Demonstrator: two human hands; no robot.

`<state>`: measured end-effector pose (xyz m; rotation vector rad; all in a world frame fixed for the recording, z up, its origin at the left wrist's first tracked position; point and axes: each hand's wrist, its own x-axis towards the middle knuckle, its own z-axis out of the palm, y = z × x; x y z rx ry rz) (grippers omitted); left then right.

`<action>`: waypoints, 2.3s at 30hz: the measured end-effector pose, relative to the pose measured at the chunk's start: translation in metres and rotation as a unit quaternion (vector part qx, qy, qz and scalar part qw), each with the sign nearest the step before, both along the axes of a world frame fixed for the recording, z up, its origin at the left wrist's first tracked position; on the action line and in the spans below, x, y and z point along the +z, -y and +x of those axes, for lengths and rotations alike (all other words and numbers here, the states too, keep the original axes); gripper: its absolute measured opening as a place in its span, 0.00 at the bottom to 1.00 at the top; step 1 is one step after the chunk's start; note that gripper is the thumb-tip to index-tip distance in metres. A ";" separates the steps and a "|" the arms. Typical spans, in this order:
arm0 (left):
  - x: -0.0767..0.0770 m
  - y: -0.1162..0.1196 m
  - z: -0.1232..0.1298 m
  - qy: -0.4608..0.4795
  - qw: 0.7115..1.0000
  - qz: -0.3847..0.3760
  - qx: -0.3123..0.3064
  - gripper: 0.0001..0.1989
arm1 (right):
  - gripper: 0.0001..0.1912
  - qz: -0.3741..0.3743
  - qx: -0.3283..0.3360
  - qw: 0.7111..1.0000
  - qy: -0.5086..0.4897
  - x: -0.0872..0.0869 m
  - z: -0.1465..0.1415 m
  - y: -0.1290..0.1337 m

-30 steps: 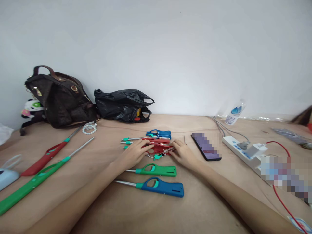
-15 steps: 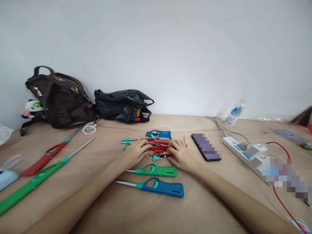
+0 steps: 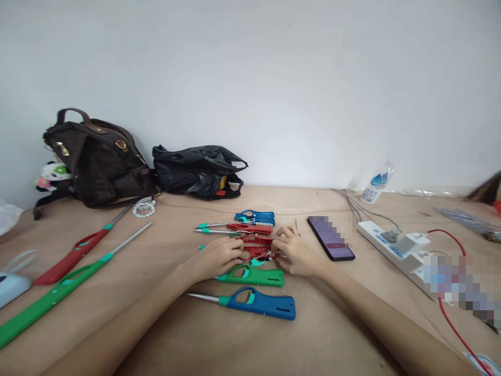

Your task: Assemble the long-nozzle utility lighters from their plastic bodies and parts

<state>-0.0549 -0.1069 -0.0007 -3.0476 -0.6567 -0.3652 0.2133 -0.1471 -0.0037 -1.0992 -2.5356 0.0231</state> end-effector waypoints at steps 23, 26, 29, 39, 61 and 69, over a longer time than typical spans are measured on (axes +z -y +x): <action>0.002 0.006 0.009 0.102 0.994 -0.009 0.030 0.16 | 0.06 -0.047 -0.007 0.998 -0.044 0.013 0.013 -0.003; 0.006 0.009 0.010 0.115 0.993 -0.025 0.024 0.16 | 0.08 -0.064 0.010 0.996 -0.061 0.018 0.014 -0.001; 0.008 0.013 0.010 0.096 0.994 -0.045 -0.001 0.15 | 0.11 -0.082 0.022 0.994 -0.064 0.023 0.014 0.002; 0.014 0.012 0.008 0.185 0.979 -0.077 0.040 0.13 | 0.10 -0.121 -0.042 0.981 -0.149 0.009 -0.002 0.004; 0.011 0.007 0.008 0.172 0.976 -0.081 0.104 0.12 | 0.09 -0.132 -0.176 0.975 -0.007 0.012 -0.025 0.016; 0.019 0.009 0.003 0.162 0.980 -0.079 0.089 0.13 | 0.09 -0.198 -0.119 0.967 -0.110 0.021 -0.023 0.019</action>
